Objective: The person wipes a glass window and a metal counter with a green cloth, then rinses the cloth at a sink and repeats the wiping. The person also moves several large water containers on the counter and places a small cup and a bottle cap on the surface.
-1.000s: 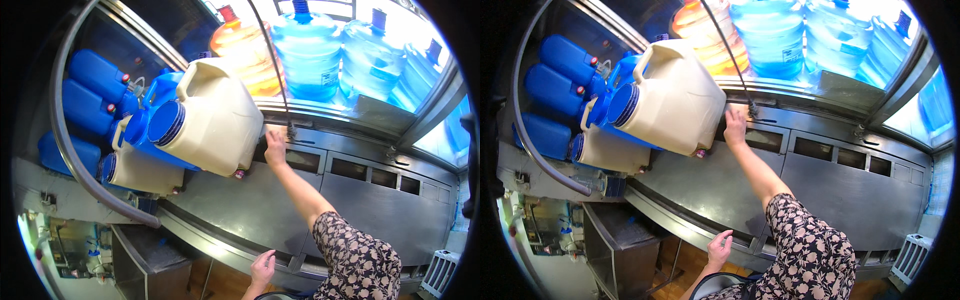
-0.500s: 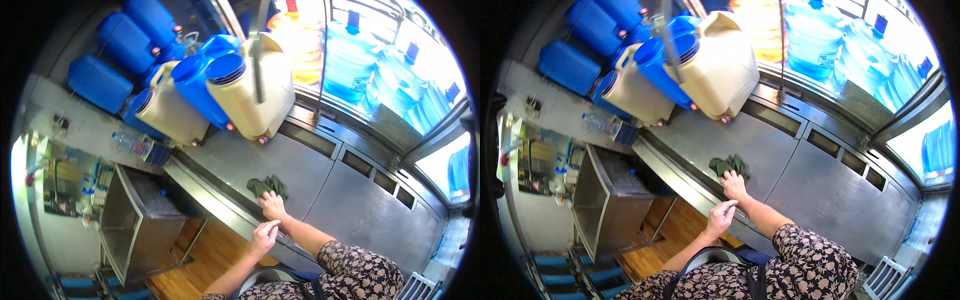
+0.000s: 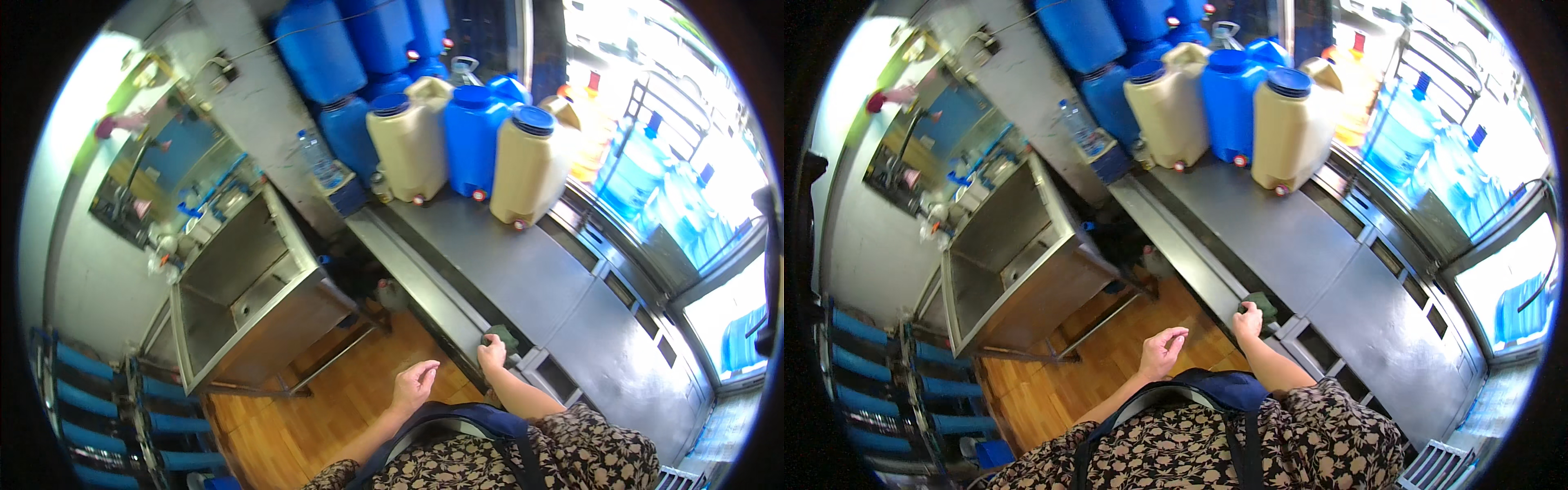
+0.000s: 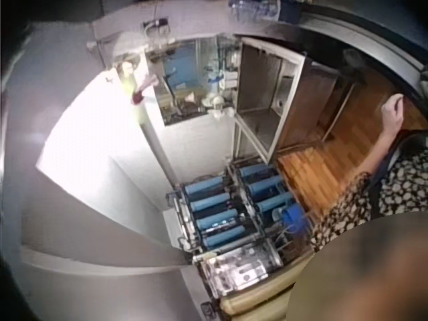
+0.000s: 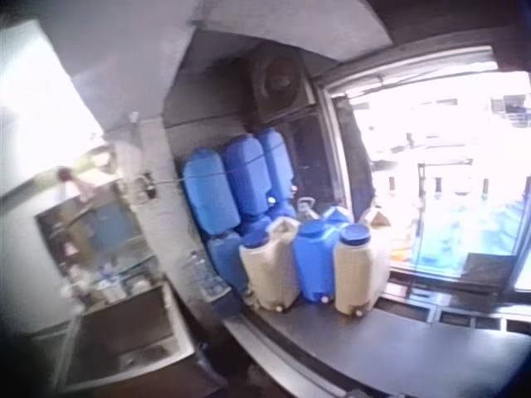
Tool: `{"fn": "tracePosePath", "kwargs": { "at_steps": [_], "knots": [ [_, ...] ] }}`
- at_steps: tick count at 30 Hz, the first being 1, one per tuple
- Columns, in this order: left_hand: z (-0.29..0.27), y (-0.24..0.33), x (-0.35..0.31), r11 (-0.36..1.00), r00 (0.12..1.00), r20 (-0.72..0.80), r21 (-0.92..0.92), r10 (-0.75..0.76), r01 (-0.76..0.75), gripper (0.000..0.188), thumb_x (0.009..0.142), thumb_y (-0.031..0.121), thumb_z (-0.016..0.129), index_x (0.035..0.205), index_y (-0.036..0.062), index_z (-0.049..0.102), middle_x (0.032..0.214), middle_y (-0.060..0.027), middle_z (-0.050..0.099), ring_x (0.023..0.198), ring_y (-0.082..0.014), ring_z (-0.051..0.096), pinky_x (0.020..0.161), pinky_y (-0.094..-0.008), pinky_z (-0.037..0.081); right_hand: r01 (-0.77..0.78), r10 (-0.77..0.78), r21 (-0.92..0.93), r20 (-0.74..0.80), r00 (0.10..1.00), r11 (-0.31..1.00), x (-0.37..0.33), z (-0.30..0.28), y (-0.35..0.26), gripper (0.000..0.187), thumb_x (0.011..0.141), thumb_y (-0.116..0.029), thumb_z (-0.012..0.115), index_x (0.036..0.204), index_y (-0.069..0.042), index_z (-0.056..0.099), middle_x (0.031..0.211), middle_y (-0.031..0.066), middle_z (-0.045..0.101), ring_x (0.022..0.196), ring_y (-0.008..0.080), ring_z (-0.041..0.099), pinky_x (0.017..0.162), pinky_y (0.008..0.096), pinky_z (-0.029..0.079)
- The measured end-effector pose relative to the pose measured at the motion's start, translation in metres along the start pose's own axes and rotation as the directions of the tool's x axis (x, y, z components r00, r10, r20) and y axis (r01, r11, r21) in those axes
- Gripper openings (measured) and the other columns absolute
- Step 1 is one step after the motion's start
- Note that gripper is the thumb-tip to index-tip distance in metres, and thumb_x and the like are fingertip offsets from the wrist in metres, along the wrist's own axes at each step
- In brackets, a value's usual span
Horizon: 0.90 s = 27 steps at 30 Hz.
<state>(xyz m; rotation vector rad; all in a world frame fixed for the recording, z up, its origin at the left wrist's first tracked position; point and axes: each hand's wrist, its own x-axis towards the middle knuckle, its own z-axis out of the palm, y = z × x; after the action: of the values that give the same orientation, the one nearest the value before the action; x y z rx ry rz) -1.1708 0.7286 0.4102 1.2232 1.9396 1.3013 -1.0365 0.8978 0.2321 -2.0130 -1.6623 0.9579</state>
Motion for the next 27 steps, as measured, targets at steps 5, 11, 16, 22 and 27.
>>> {"fn": "tracePosePath", "kwargs": {
  "at_steps": [5,11,16,22,27],
  "knots": [
    [-0.119,-0.045,-0.061,0.998,0.964,-0.26,-0.027,-0.059,0.054,0.017,0.089,0.006,0.061,0.104,0.0013,0.068,0.095,-0.0106,0.072,0.089,-0.0162,0.069,0.08,-0.0269,0.052,-0.294,0.02,0.589,0.426,0.905,0.753,-0.013,0.102,-0.091,0.038,0.076,-0.005,0.055,0.111,-0.007,0.069,0.074,0.0073,0.062,0.071,0.0228,0.06,0.067,0.0358,0.051],
    [-0.277,-0.093,-0.125,0.99,0.788,-0.603,-0.02,-0.122,0.138,0.017,0.091,0.007,0.06,0.104,-0.0005,0.068,0.096,-0.0098,0.071,0.091,-0.0156,0.067,0.082,-0.0281,0.052,-0.582,-0.281,0.806,0.586,0.76,0.106,-0.07,0.095,-0.276,0.025,0.079,-0.018,0.056,0.099,-0.004,0.062,0.107,0.0105,0.064,0.1,0.0322,0.059,0.094,0.0506,0.047],
    [-0.37,-0.103,-0.133,0.996,0.643,-0.764,0.01,-0.052,0.092,0.018,0.093,0.008,0.059,0.107,-0.0004,0.067,0.095,-0.0076,0.071,0.088,-0.0125,0.065,0.073,-0.0242,0.052,-0.651,-0.81,0.753,0.438,0.391,0.094,-0.152,0.067,-0.414,0.05,0.088,-0.039,0.061,0.123,-0.003,0.058,0.121,0.0135,0.063,0.11,0.031,0.06,0.097,0.0487,0.047],
    [-0.449,-0.117,-0.106,0.944,0.586,-0.799,0.283,0.134,0.171,0.016,0.088,0.007,0.063,0.102,0.003,0.069,0.097,-0.0106,0.071,0.091,-0.0234,0.067,0.085,-0.0338,0.051,-0.423,-0.792,0.844,0.49,0.364,0.328,-0.228,0.101,-0.517,0.039,0.085,-0.006,0.068,0.123,0.0,0.057,0.11,0.0111,0.065,0.101,0.0222,0.064,0.09,0.0367,0.053],
    [-0.507,-0.14,-0.061,0.865,0.632,-0.735,0.46,0.245,0.199,0.017,0.086,0.012,0.063,0.101,0.0083,0.069,0.101,-0.0082,0.07,0.098,-0.0251,0.065,0.102,-0.0461,0.038,-0.244,-0.797,0.805,0.583,0.16,0.54,-0.262,0.169,-0.569,0.031,0.091,-0.01,0.064,0.119,0.003,0.061,0.107,0.01,0.069,0.093,0.017,0.067,0.084,0.0305,0.054]
  ]
}}
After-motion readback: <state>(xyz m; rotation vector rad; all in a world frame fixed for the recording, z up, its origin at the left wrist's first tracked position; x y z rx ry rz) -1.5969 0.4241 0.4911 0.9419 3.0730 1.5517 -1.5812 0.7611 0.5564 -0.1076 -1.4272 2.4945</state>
